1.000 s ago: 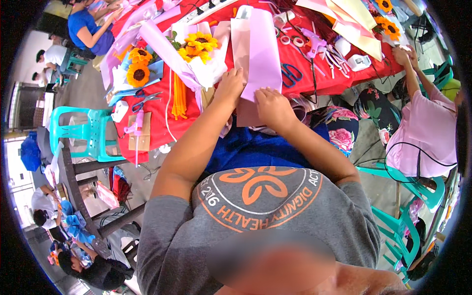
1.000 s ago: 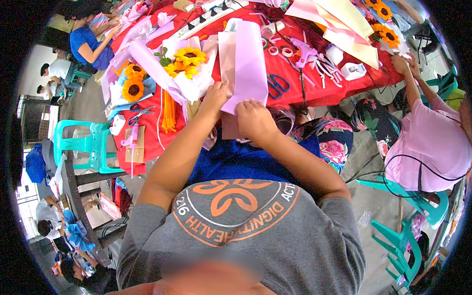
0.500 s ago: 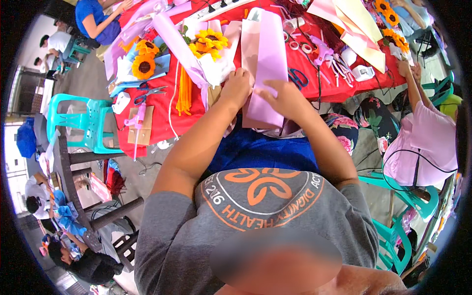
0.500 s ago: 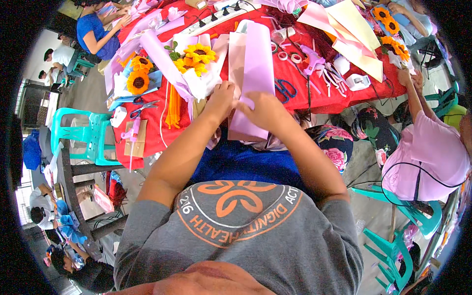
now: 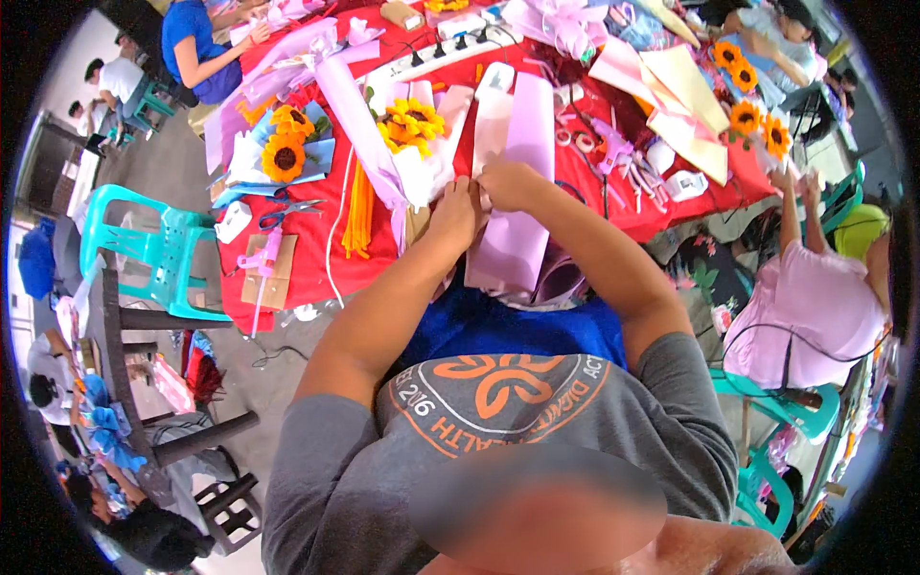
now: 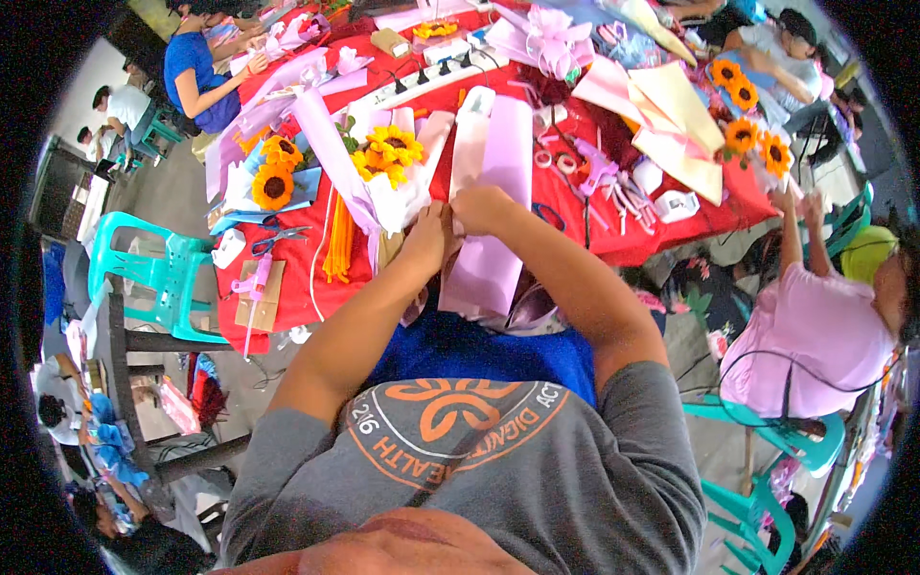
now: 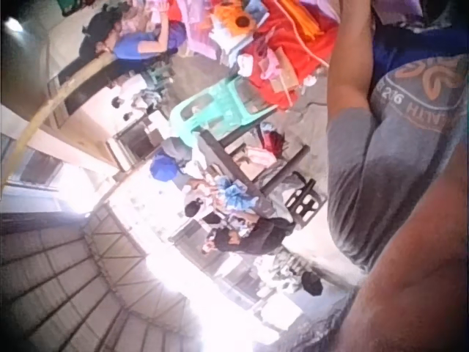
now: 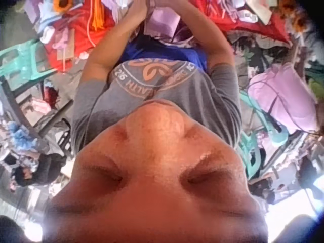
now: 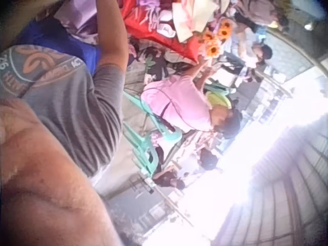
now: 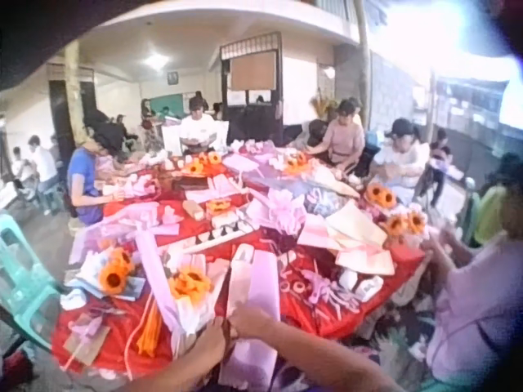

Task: The person wraps two sunflowers with purple and pink paper, folding the edges to create a bouquet.

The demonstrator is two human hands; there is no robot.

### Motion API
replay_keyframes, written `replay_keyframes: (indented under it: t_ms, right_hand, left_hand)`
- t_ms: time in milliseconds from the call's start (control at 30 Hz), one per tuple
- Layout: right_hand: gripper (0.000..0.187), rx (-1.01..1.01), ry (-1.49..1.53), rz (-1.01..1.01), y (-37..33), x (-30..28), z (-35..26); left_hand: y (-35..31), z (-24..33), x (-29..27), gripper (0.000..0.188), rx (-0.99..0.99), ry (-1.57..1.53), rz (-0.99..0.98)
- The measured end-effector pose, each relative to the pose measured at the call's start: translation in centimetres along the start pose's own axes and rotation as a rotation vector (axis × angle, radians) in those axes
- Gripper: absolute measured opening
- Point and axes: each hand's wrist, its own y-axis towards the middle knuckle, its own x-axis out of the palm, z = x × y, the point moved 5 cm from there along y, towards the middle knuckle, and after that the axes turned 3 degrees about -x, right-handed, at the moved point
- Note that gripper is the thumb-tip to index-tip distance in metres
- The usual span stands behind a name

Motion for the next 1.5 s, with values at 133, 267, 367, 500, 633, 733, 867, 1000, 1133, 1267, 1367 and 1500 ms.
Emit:
replay_keyframes:
  t_ms: [133, 267, 367, 500, 633, 733, 867, 1000, 1133, 1267, 1367, 1500]
  right_hand:
    - [0.019, -0.043, -0.024, -0.091, 0.5, -0.6, 0.0]
    - [0.018, -0.046, -0.141, -0.271, 1.8, -0.7, -0.3]
    - [0.018, 0.108, 0.083, -0.43, 2.0, 0.0, 0.6]
    - [0.017, 0.287, 0.449, -0.533, 1.2, -0.3, 0.0]
    - [0.013, 0.254, 0.526, -0.477, 0.7, 0.6, 0.4]
    - [0.013, 0.373, 0.39, -0.47, 0.9, 2.6, 2.7]
    - [0.013, 0.003, 0.122, -0.203, 0.2, 2.8, 3.2]
    - [0.013, 0.131, 0.235, 0.006, -2.8, 1.4, 1.0]
    - [0.016, 0.059, 0.22, 0.131, -3.5, 2.2, -0.3]
    - [0.014, 0.175, 0.191, 0.067, -3.4, 2.9, -0.7]
    - [0.016, 0.164, 0.267, -0.118, -2.7, 2.1, -1.1]
    - [0.017, 0.316, 0.398, -0.276, -2.0, 1.4, -1.2]
  left_hand:
    - [0.1, 0.2, 0.0, 0.05, -0.071, 0.022, -0.044]
    - [0.3, 1.0, -0.1, 0.043, -0.005, 0.292, -0.118]
    - [0.5, 0.9, 0.8, 0.041, 0.022, 0.364, -0.123]
    - [0.5, 0.9, 1.1, 0.041, 0.068, 0.498, -0.176]
    - [1.0, -0.4, 2.5, 0.047, 0.029, 0.306, -0.084]
    - [2.0, -2.2, 2.9, 0.053, -0.094, -0.044, 0.01]
    - [3.1, -4.7, 0.9, 0.056, -0.346, -0.486, 0.017]
    - [2.6, -4.2, -0.7, 0.045, -0.461, -0.614, -0.05]
    - [2.3, -2.9, -0.3, 0.04, -0.358, -0.537, -0.321]
    - [2.1, -2.1, -0.4, 0.042, -0.305, -0.492, -0.367]
    - [2.3, -1.9, -0.3, 0.038, -0.267, -0.389, -0.288]
    - [2.1, -3.4, 2.0, 0.025, -0.355, -0.521, -0.223]
